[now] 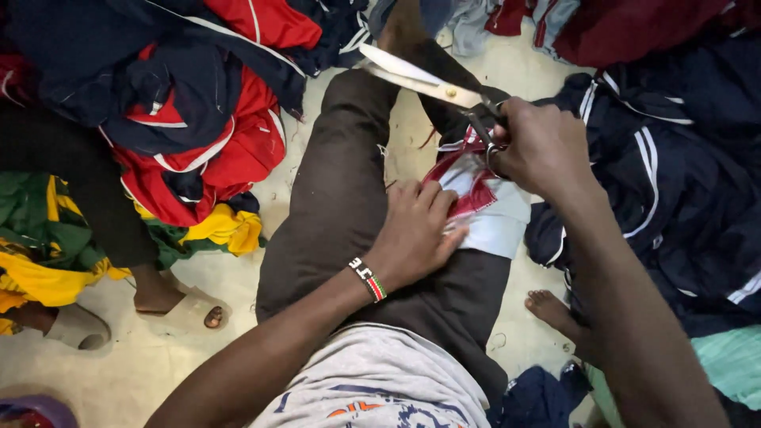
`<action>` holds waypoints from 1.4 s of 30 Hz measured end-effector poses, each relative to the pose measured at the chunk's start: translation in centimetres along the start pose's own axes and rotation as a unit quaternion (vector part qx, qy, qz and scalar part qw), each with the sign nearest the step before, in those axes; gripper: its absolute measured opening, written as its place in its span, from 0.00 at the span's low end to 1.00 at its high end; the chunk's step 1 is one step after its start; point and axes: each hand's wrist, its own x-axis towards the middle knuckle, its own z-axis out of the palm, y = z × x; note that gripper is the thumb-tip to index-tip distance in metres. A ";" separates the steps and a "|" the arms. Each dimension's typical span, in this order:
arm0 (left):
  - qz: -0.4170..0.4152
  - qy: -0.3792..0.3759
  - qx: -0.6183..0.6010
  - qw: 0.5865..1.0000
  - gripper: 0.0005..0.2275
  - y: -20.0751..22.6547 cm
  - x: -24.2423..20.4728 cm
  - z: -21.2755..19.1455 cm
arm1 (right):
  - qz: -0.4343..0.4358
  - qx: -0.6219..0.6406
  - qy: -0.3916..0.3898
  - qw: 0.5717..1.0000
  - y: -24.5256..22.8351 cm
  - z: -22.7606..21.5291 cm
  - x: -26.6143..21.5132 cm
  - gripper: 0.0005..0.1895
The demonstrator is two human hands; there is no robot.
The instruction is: Trimming loose threads from finished garments using a pair of scissors.
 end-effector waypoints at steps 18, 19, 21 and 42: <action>0.392 0.183 0.239 0.869 0.06 2.4 18.6 0.3 | 0.135 0.086 0.347 0.924 23.8 -2.4 -18.0 0.19; 0.409 0.184 0.239 0.861 0.08 2.6 19.0 -0.3 | 0.189 0.009 0.370 0.910 23.3 -1.8 -19.4 0.23; 0.413 0.182 0.249 0.857 0.09 1.9 18.4 -2.1 | 0.147 0.056 0.386 0.909 14.2 -4.0 -18.9 0.11; 0.259 -0.015 0.078 0.963 0.02 -1.6 5.9 -2.1 | 0.210 0.363 0.203 0.885 0.5 10.0 -16.4 0.15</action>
